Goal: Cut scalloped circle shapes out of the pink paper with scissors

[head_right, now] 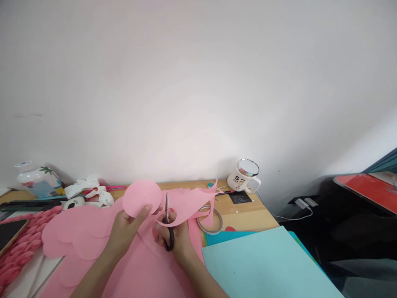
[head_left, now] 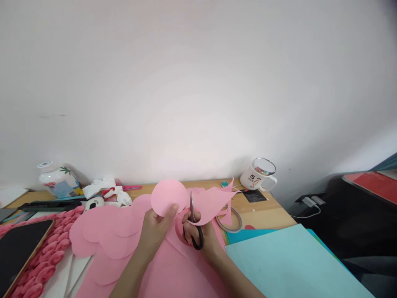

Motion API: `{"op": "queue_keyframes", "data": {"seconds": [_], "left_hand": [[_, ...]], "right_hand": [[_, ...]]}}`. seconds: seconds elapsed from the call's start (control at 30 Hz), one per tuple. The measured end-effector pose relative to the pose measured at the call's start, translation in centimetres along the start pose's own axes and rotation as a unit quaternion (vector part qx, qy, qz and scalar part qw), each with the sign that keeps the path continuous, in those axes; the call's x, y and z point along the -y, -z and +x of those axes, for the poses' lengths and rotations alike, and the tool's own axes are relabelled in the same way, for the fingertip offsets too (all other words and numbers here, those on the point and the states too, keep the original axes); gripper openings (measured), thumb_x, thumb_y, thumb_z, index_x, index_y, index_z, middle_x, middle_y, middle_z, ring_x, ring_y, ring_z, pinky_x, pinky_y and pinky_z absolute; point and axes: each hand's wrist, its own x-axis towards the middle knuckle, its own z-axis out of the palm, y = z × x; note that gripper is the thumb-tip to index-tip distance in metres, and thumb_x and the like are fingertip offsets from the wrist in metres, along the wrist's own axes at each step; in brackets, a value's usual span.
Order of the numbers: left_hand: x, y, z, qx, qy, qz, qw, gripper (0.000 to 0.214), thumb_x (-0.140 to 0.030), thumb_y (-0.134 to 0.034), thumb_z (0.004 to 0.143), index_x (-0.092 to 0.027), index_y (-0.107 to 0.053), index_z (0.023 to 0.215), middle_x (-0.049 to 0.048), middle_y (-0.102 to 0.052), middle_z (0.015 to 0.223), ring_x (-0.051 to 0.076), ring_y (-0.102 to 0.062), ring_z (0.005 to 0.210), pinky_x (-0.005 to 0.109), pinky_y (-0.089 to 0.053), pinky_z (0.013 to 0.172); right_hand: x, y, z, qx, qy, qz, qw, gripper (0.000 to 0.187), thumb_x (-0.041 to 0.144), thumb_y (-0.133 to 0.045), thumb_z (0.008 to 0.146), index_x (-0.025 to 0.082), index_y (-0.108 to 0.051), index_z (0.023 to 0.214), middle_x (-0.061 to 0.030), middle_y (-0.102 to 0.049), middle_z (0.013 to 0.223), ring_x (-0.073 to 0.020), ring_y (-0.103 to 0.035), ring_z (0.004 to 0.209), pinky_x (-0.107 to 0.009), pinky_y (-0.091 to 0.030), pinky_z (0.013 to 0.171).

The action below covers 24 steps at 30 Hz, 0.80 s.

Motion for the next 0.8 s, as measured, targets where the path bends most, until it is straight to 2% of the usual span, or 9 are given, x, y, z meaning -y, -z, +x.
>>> {"op": "queue_keyframes", "data": {"seconds": [0.1,0.23,0.27,0.33,0.4,0.5,0.63,0.73,0.8], "left_hand": [[0.2,-0.1,0.2,-0.020,0.010,-0.043,0.999,0.033,-0.038,-0.063,0.069,-0.009,-0.068,0.082,0.0110,-0.073,0.076,0.025,-0.066,0.081,0.032,-0.049,0.074],[0.6,-0.3,0.6,-0.105,0.023,-0.157,0.982,0.025,-0.034,-0.065,0.066,-0.009,-0.065,0.071,0.0082,-0.069,0.059,0.021,-0.065,0.059,0.028,-0.048,0.058],[0.6,-0.3,0.8,-0.143,0.024,-0.216,0.965,0.024,-0.034,-0.063,0.068,-0.010,-0.063,0.067,0.0067,-0.067,0.055,0.019,-0.063,0.053,0.027,-0.046,0.053],[0.7,-0.2,1.1,-0.240,0.037,-0.339,0.909,0.022,-0.033,-0.057,0.072,-0.011,-0.058,0.068,0.0025,-0.063,0.051,0.015,-0.057,0.043,0.026,-0.043,0.046],[0.6,0.0,1.4,-0.301,0.047,-0.386,0.870,0.018,-0.031,-0.048,0.077,-0.014,-0.053,0.073,-0.0027,-0.058,0.048,0.012,-0.053,0.037,0.026,-0.042,0.044],[0.7,0.3,1.7,-0.346,0.059,-0.392,0.850,0.011,-0.028,-0.043,0.079,-0.018,-0.046,0.077,-0.0077,-0.054,0.046,0.010,-0.051,0.036,0.024,-0.043,0.046],[1.3,0.3,2.0,-0.323,0.084,-0.378,0.864,0.019,-0.038,-0.039,0.079,-0.020,-0.043,0.074,-0.0068,-0.055,0.051,0.009,-0.055,0.043,0.026,-0.047,0.055],[1.6,0.0,1.8,-0.233,0.099,-0.327,0.910,0.017,-0.033,-0.054,0.068,-0.017,-0.050,0.065,-0.0025,-0.057,0.051,0.012,-0.057,0.047,0.027,-0.046,0.055],[1.5,-0.3,1.5,-0.166,0.085,-0.278,0.942,0.017,-0.022,-0.067,0.056,-0.014,-0.059,0.069,0.0007,-0.063,0.058,0.015,-0.060,0.057,0.028,-0.047,0.062]], "right_hand": [[-0.1,0.1,0.1,0.011,0.024,0.020,0.999,0.023,0.025,-0.056,0.064,0.020,-0.039,0.049,0.0066,-0.039,0.037,-0.0070,-0.033,0.034,-0.021,-0.025,0.037],[-0.5,0.3,0.3,-0.007,0.025,0.045,0.999,0.026,0.031,-0.060,0.064,0.020,-0.041,0.050,0.0079,-0.036,0.036,-0.0073,-0.031,0.034,-0.022,-0.028,0.039],[-0.5,0.3,0.4,-0.016,0.027,0.046,0.998,0.026,0.030,-0.060,0.064,0.020,-0.041,0.050,0.0081,-0.036,0.037,-0.0072,-0.030,0.035,-0.022,-0.027,0.039],[-0.5,0.3,0.5,-0.027,0.030,0.046,0.998,0.027,0.029,-0.058,0.066,0.020,-0.039,0.049,0.0083,-0.033,0.037,-0.0073,-0.030,0.035,-0.022,-0.026,0.040],[-0.4,0.4,0.5,-0.029,0.029,0.049,0.998,0.029,0.030,-0.056,0.068,0.020,-0.037,0.049,0.0090,-0.029,0.037,-0.0070,-0.028,0.036,-0.022,-0.026,0.041],[-0.1,0.4,0.5,-0.015,0.026,0.055,0.998,0.033,0.036,-0.052,0.071,0.021,-0.034,0.048,0.0104,-0.021,0.037,-0.0065,-0.023,0.036,-0.022,-0.026,0.041],[0.2,0.6,0.4,0.014,0.031,0.058,0.998,0.038,0.040,-0.050,0.074,0.021,-0.030,0.047,0.0099,-0.020,0.039,-0.0067,-0.019,0.037,-0.022,-0.023,0.039],[0.5,0.7,0.2,0.032,0.044,0.053,0.997,0.037,0.036,-0.051,0.075,0.021,-0.031,0.048,0.0086,-0.024,0.042,-0.0067,-0.020,0.039,-0.021,-0.020,0.039],[0.5,0.8,0.1,0.043,0.051,0.048,0.997,0.036,0.037,-0.052,0.075,0.021,-0.033,0.050,0.0084,-0.026,0.043,-0.0064,-0.020,0.039,-0.021,-0.020,0.039]]}}
